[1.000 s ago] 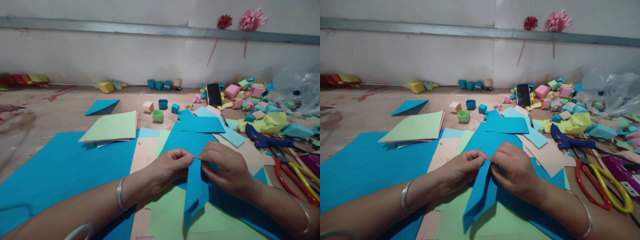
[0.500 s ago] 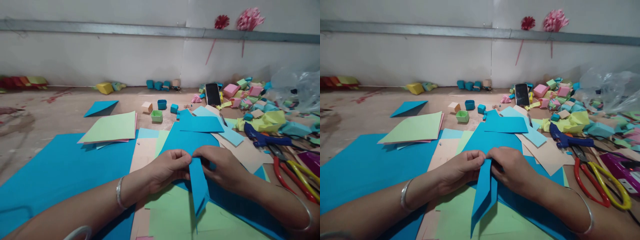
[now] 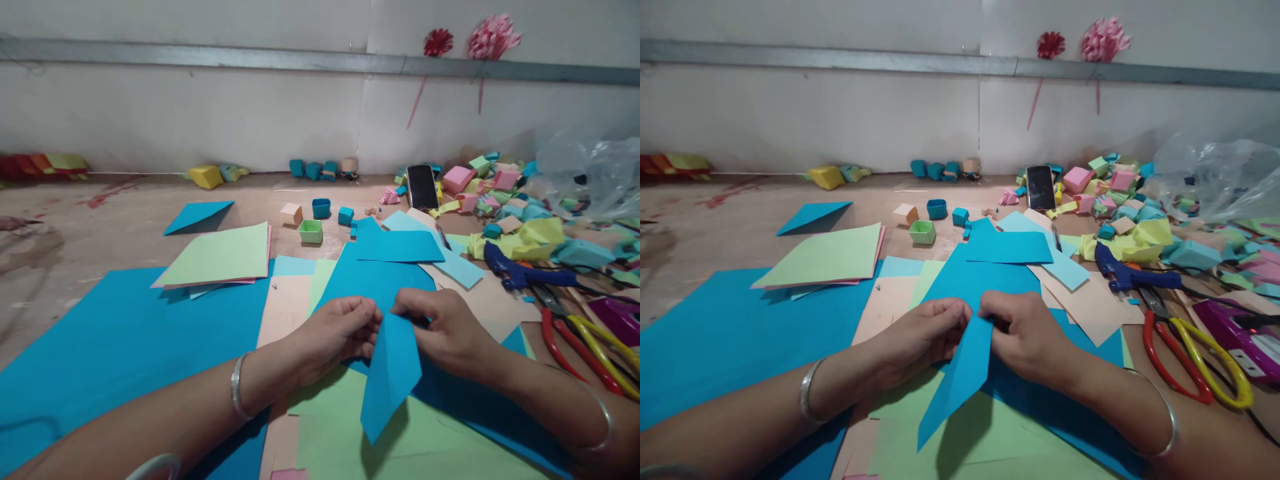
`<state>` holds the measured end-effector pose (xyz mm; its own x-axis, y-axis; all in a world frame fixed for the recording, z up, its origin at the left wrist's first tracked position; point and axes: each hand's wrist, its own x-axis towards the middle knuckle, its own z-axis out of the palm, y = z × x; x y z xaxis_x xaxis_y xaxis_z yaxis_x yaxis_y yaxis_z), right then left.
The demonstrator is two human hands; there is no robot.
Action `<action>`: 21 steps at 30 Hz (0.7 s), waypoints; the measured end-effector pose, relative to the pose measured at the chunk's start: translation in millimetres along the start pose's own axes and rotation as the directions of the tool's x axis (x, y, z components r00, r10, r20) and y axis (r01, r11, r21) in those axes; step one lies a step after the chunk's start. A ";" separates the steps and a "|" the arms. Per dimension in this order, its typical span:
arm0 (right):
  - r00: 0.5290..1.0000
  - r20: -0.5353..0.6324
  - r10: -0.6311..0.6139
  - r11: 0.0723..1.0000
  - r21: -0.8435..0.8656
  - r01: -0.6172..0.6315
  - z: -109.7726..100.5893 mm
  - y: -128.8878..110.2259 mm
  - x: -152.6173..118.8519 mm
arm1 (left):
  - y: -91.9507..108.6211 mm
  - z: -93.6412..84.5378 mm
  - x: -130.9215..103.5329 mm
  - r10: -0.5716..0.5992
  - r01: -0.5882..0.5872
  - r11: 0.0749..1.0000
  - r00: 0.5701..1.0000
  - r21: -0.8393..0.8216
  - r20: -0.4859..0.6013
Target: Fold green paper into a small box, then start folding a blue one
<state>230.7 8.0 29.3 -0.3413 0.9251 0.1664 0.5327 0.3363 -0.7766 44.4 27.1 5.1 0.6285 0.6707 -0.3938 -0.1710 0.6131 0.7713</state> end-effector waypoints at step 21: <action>0.957 -0.008 0.290 0.941 0.186 -0.283 15.1 9.4 3.6 | -0.9 3.0 -7.1 0.444 -0.369 0.766 0.896 0.527 -0.019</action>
<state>222.8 11.8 13.4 -0.1661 0.9842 -0.0610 0.4542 0.0215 -0.8906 42.4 20.5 8.7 0.4730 0.8809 -0.0198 0.0371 0.0025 0.9993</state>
